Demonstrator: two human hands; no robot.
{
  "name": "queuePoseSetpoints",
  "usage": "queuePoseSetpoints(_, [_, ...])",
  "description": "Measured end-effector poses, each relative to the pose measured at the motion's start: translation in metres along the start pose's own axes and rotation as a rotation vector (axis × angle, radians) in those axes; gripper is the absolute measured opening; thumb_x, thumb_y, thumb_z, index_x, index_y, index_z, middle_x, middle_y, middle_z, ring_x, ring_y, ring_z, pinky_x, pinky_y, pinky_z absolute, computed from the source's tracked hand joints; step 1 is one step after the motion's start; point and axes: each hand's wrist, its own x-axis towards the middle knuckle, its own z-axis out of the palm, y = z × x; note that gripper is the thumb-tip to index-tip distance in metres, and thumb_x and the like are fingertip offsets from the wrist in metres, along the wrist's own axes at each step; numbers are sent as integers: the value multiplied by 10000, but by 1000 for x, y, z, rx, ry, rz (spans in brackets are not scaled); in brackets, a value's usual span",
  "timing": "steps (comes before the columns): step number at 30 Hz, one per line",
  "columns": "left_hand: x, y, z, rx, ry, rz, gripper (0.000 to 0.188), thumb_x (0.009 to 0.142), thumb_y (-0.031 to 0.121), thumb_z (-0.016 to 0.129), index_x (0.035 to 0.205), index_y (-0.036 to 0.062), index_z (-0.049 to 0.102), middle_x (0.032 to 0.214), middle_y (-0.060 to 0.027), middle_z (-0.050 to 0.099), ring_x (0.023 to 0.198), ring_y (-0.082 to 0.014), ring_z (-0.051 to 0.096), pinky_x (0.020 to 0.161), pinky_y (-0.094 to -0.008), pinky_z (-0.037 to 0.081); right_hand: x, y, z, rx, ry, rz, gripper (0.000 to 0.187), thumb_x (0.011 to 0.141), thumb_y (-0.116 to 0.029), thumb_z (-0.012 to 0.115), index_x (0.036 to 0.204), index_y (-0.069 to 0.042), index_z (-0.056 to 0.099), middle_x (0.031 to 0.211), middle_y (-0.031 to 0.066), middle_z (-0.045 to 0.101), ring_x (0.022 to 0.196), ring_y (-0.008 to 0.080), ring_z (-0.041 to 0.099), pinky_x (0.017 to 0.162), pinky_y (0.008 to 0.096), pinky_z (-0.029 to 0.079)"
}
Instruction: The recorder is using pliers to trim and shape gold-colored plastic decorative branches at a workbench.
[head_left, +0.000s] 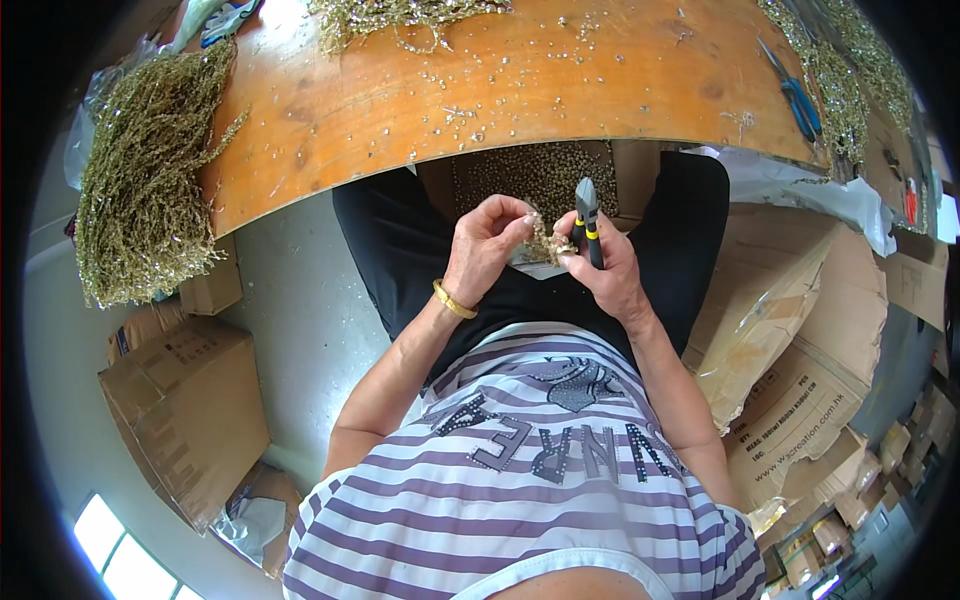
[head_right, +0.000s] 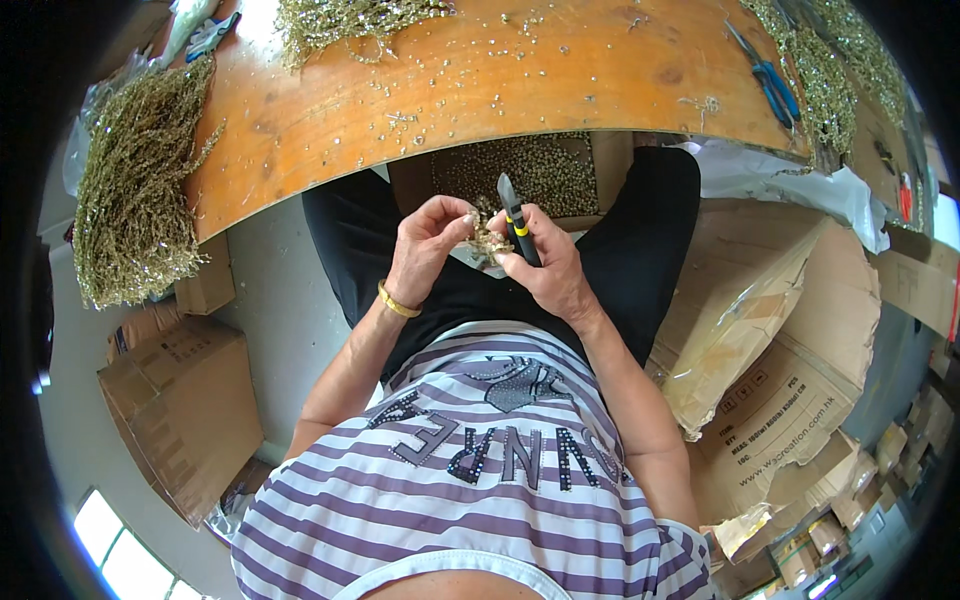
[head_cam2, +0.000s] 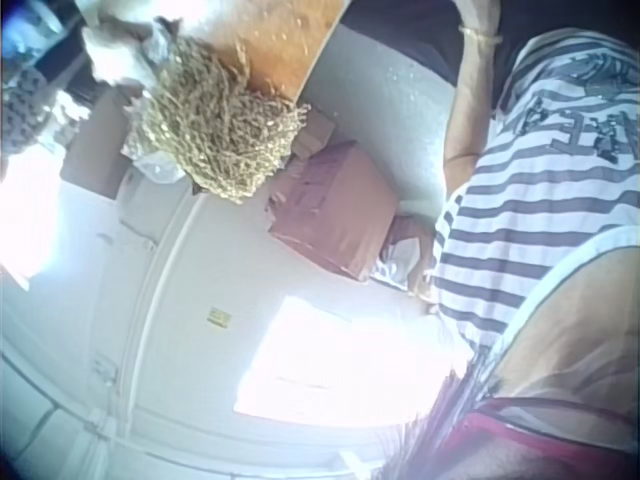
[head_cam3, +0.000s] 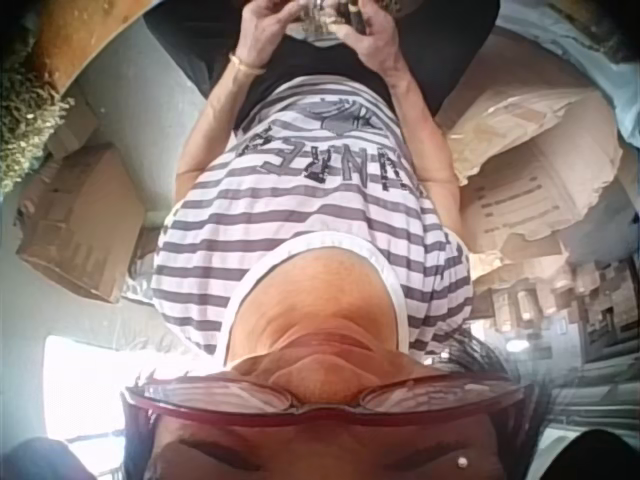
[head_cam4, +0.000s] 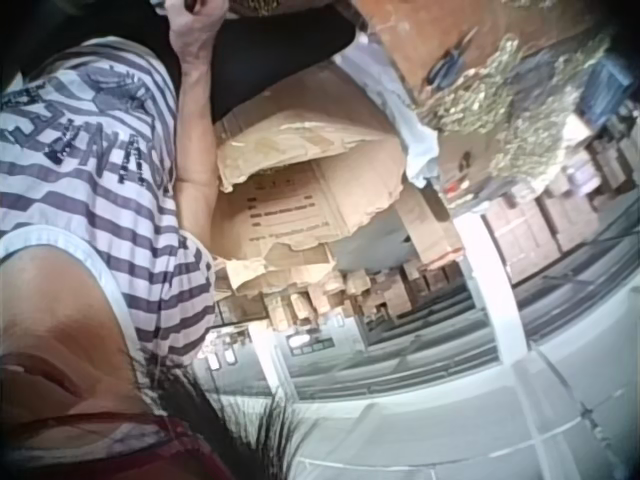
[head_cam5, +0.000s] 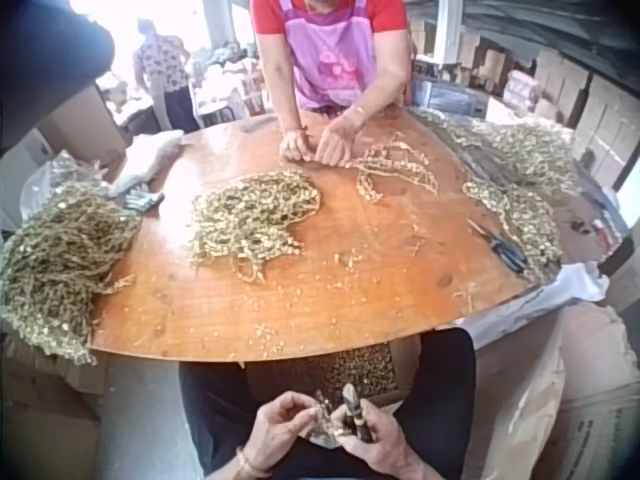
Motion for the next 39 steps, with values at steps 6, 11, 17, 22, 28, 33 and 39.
queuePoseSetpoints(6, [3,-16,-5,-20,-185,-192,142,844,143,570,909,16,567,813,1,583,749,-59,522,706,-207,417,-2,8,-1,-21,-102,-35,231,723,7,538,949,-34,507,813,-2,520,742,63,485,696,207,408])
queuePoseSetpoints(11, [7,-12,-3,-376,-178,-360,151,826,90,569,960,23,550,823,-5,573,760,-85,540,708,-219,430,-4,4,-1,-23,-143,-55,221,724,2,537,941,-32,510,823,-2,524,744,64,487,704,209,410])
queuePoseSetpoints(17, [9,-13,-3,-179,-27,-179,180,741,-5,605,910,28,552,790,-2,565,724,-88,532,692,-220,429,-8,-2,3,-58,-22,41,240,720,2,539,958,-27,516,829,-2,520,771,59,486,718,204,411])
queuePoseSetpoints(22, [0,6,8,805,171,372,151,689,18,625,825,41,563,744,-38,543,676,-140,523,665,-251,428,-8,-2,5,-80,-138,30,249,720,19,535,965,-28,518,836,-1,513,782,61,489,727,199,411])
queuePoseSetpoints(28, [1,14,5,342,118,290,75,740,34,593,783,78,549,718,-7,568,698,-131,509,655,-270,365,-6,-6,6,-103,-162,-18,218,734,-10,535,950,-29,519,843,7,510,791,68,488,739,212,404])
queuePoseSetpoints(33, [7,18,-24,-638,-106,-198,65,838,112,522,869,60,549,782,-45,582,773,-139,549,745,-272,423,-9,7,-13,385,84,187,178,785,-30,460,960,-20,491,811,44,512,736,128,504,691,269,414])
queuePoseSetpoints(39, [6,16,-51,-701,-133,6,67,832,93,520,876,47,538,773,-55,576,781,-178,540,756,-305,432,-4,1,-35,956,227,74,206,814,-90,485,1017,-61,455,801,28,470,724,138,464,711,290,400])
